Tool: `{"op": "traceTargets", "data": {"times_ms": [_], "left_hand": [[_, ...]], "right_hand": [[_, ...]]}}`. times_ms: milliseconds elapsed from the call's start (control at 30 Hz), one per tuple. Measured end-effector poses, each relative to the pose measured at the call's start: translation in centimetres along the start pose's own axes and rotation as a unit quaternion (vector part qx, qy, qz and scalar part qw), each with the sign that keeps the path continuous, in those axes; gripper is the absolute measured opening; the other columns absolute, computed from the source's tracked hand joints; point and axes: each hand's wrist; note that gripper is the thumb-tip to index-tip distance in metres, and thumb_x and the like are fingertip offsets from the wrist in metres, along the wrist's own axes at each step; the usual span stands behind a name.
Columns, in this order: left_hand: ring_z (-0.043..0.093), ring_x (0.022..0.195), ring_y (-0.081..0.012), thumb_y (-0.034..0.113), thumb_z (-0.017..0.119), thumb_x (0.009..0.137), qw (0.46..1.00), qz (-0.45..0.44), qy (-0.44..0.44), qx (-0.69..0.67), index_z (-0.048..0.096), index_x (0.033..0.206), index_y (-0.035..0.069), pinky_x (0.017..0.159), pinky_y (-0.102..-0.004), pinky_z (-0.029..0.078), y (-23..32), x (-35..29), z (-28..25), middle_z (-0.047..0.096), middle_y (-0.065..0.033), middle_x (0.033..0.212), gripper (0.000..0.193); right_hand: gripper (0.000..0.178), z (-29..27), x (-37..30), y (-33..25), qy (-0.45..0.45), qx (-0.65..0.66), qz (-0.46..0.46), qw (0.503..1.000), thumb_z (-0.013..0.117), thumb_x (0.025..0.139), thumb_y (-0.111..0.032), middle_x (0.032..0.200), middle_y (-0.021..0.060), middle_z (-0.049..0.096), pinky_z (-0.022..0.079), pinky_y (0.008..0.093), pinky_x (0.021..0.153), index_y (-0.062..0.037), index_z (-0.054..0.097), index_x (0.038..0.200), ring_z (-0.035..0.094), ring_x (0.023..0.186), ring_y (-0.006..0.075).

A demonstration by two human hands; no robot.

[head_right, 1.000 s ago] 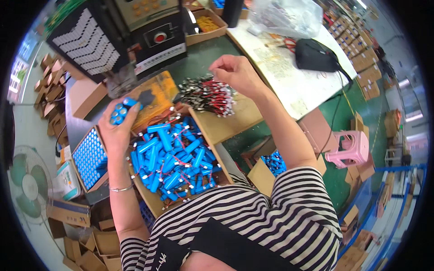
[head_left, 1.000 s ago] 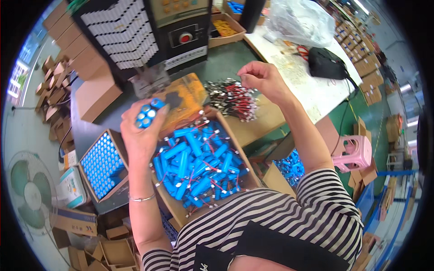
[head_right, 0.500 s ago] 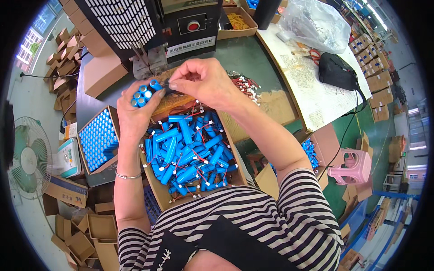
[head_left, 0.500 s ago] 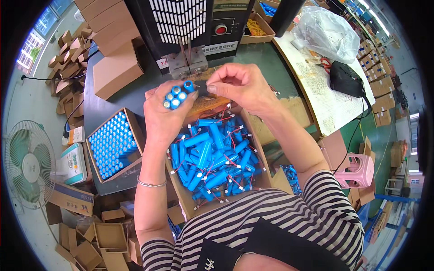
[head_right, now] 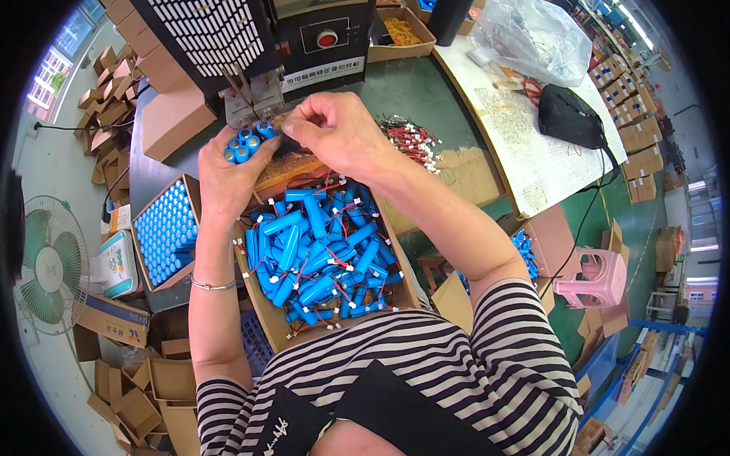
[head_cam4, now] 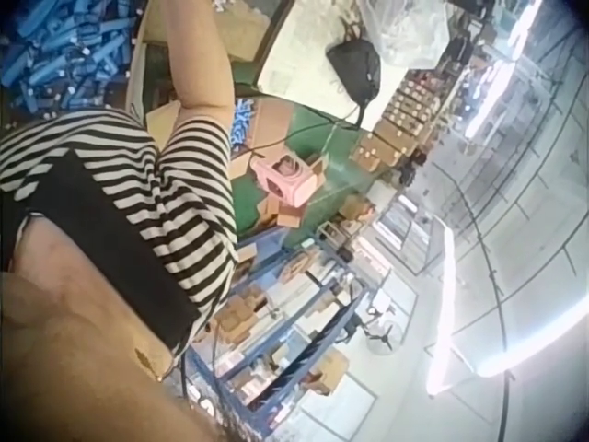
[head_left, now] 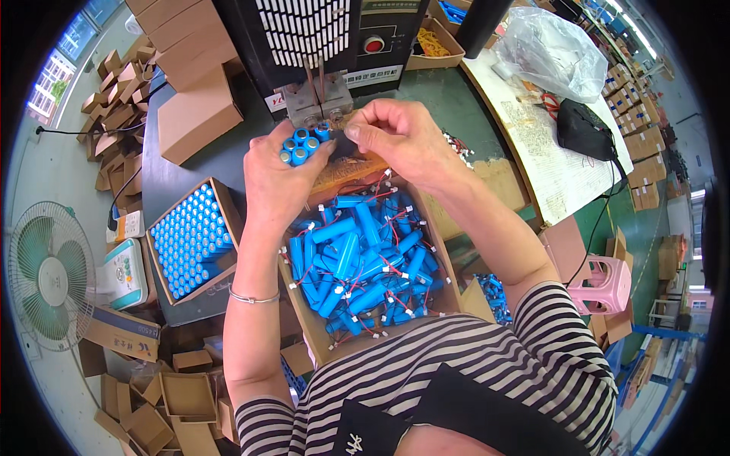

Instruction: The person assembles battery components by spot welding metal tabs to battery cells with a spot welder, then places the assembled cells into cardboard boxes or plastic trays.

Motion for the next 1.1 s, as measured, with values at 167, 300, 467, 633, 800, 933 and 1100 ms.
{"op": "traceTargets", "data": {"times_ms": [167, 300, 467, 633, 800, 933, 1100], "left_hand": [[0.056, 0.074, -0.0298, 0.022, 0.072, 0.068, 1.0, 0.028, 0.006, -0.007, 0.065, 0.089, 0.003, 0.072, -0.038, 0.045, -0.1, 0.3, 0.1, 0.064, -0.0149, 0.075, 0.03], [0.056, 0.073, -0.0301, 0.022, 0.072, 0.067, 0.999, 0.042, 0.015, 0.007, 0.065, 0.091, 0.004, 0.072, -0.0372, 0.046, -0.3, 0.3, 0.3, 0.064, -0.0144, 0.077, 0.031], [0.057, 0.067, -0.0286, 0.023, 0.072, 0.069, 0.998, 0.038, 0.003, 0.054, 0.063, 0.09, 0.004, 0.066, -0.0337, 0.047, -0.1, 0.2, -0.6, 0.065, -0.0131, 0.079, 0.031], [0.056, 0.06, -0.0196, 0.021, 0.068, 0.077, 0.985, 0.118, 0.097, -0.078, 0.059, 0.085, 0.002, 0.057, -0.0295, 0.047, 1.3, -3.9, -2.0, 0.065, -0.0135, 0.082, 0.022], [0.055, 0.061, -0.0145, 0.028, 0.064, 0.083, 0.665, -0.281, -0.169, -0.671, 0.056, 0.089, 0.002, 0.045, -0.0251, 0.039, 0.9, -6.2, -3.4, 0.064, -0.016, 0.086, 0.027], [0.054, 0.062, -0.015, 0.021, 0.067, 0.08, 0.71, -0.298, -0.07, -0.634, 0.057, 0.092, 0.004, 0.047, -0.0246, 0.039, 1.8, -5.8, -2.5, 0.063, -0.0124, 0.083, 0.023], [0.057, 0.07, -0.0101, 0.004, 0.073, 0.07, 0.87, -0.151, 0.029, -0.469, 0.054, 0.089, 0.005, 0.061, -0.0217, 0.046, 1.0, -4.2, -2.6, 0.061, -0.0044, 0.08, 0.026]], "right_hand": [[0.016, -0.1, 0.2, 0.4, 0.005, -0.024, -0.006, 1.0, 0.062, 0.082, -0.014, 0.066, 0.0001, 0.055, 0.038, 0.0208, 0.052, 0.0023, 0.061, 0.082, 0.046, 0.059, 0.0043], [0.016, -0.1, 0.2, 0.5, 0.001, -0.049, 0.009, 0.999, 0.063, 0.083, -0.014, 0.071, -0.0003, 0.056, 0.039, 0.0189, 0.056, 0.0012, 0.06, 0.083, 0.048, 0.065, 0.004], [0.014, 0.4, 0.0, -0.2, -0.012, -0.026, 0.002, 1.0, 0.062, 0.083, -0.013, 0.073, -0.0003, 0.056, 0.039, 0.0195, 0.057, 0.0011, 0.059, 0.083, 0.047, 0.065, 0.0033], [0.009, 0.4, -2.1, -1.3, 0.03, -0.135, -0.247, 0.959, 0.064, 0.077, -0.004, 0.075, 0.0062, 0.054, 0.042, 0.0238, 0.058, -0.0006, 0.057, 0.082, 0.051, 0.067, 0.0112], [0.018, 0.9, -2.5, -3.8, -0.019, -0.191, -0.497, 0.846, 0.068, 0.067, 0.004, 0.076, 0.0108, 0.053, 0.046, 0.033, 0.061, -0.001, 0.057, 0.081, 0.054, 0.068, 0.0257], [0.022, 1.1, -2.8, -3.8, -0.104, -0.23, -0.552, 0.795, 0.069, 0.067, 0.003, 0.076, 0.0101, 0.052, 0.047, 0.0351, 0.059, -0.0008, 0.058, 0.086, 0.054, 0.068, 0.0279], [0.033, -1.2, -3.0, -2.8, -0.076, -0.171, -0.204, 0.961, 0.066, 0.076, -0.001, 0.081, 0.0046, 0.059, 0.045, 0.0212, 0.06, -0.0006, 0.056, 0.107, 0.055, 0.07, 0.0078]]}}
Point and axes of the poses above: each hand's wrist, its own x-axis towards the middle knuckle, its own z-axis out of the palm, y = z × x
